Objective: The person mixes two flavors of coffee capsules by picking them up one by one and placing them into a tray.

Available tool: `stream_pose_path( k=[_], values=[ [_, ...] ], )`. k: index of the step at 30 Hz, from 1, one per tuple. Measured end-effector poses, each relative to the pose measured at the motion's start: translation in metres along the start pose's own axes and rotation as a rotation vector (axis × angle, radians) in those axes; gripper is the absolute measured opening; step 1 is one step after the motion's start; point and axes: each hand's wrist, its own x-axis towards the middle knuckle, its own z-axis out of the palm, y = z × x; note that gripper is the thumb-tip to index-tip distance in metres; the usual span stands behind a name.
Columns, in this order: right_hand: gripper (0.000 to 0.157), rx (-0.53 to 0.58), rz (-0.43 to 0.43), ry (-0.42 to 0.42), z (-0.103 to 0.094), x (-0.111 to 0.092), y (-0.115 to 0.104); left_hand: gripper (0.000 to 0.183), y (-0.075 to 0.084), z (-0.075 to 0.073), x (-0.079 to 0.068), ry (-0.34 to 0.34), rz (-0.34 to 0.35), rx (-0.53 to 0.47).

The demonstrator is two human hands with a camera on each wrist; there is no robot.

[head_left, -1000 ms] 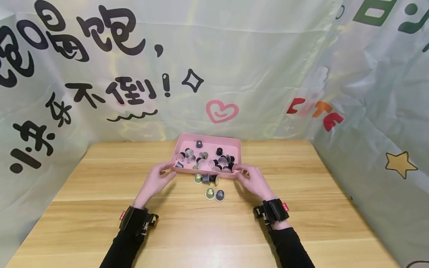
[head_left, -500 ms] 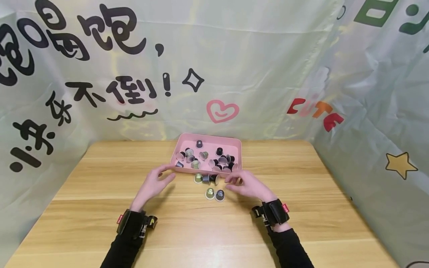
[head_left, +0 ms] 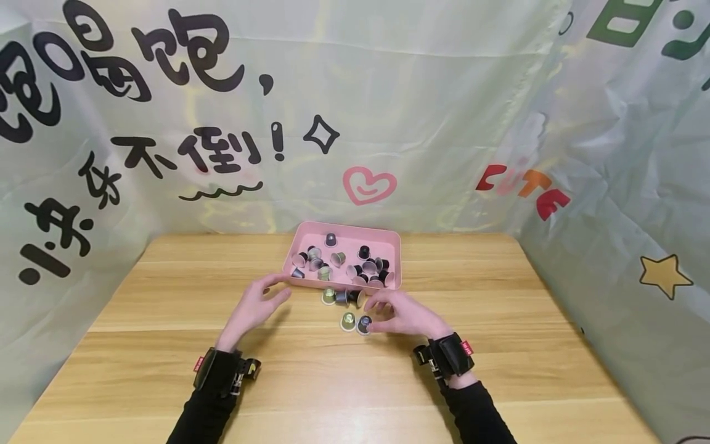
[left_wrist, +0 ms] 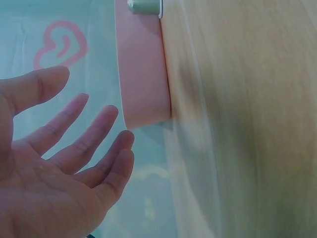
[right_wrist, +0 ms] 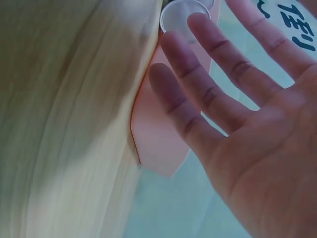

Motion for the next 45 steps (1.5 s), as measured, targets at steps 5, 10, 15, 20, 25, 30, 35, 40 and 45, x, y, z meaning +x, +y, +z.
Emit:
stream_pose_path(
  k=[5,10,15,20,25,30,35,40,45],
  values=[
    [0.021,-0.025,-0.032,-0.009,0.005,0.003,-0.001,0.044,-0.001,0.002,-0.001,-0.011,0.008,0.001],
    [0.019,-0.057,-0.060,-0.001,0.008,0.005,-0.004,0.044,-0.001,0.002,-0.001,-0.011,0.009,0.001],
    [0.015,-0.062,-0.054,-0.007,0.011,0.006,-0.003,0.043,0.001,0.002,-0.001,-0.020,0.021,0.006],
    [0.012,-0.057,-0.038,-0.013,0.012,0.006,-0.004,0.043,0.002,0.002,-0.002,-0.029,0.039,0.018],
    [0.010,-0.072,-0.038,-0.004,0.013,0.007,-0.005,0.044,0.002,0.003,-0.003,-0.047,0.054,0.031],
    [0.010,-0.091,-0.024,0.004,0.014,0.008,-0.006,0.044,0.002,0.004,-0.003,-0.089,0.065,0.025],
    [0.011,-0.084,-0.003,0.001,0.015,0.009,-0.006,0.045,0.000,0.006,-0.003,-0.125,0.070,0.010],
    [0.011,-0.092,-0.007,0.008,0.016,0.009,-0.004,0.044,-0.001,0.008,-0.003,-0.130,0.088,0.009],
    [0.011,-0.099,-0.012,0.005,0.017,0.010,-0.005,0.044,0.000,0.012,-0.003,-0.147,0.086,0.008]
  ],
)
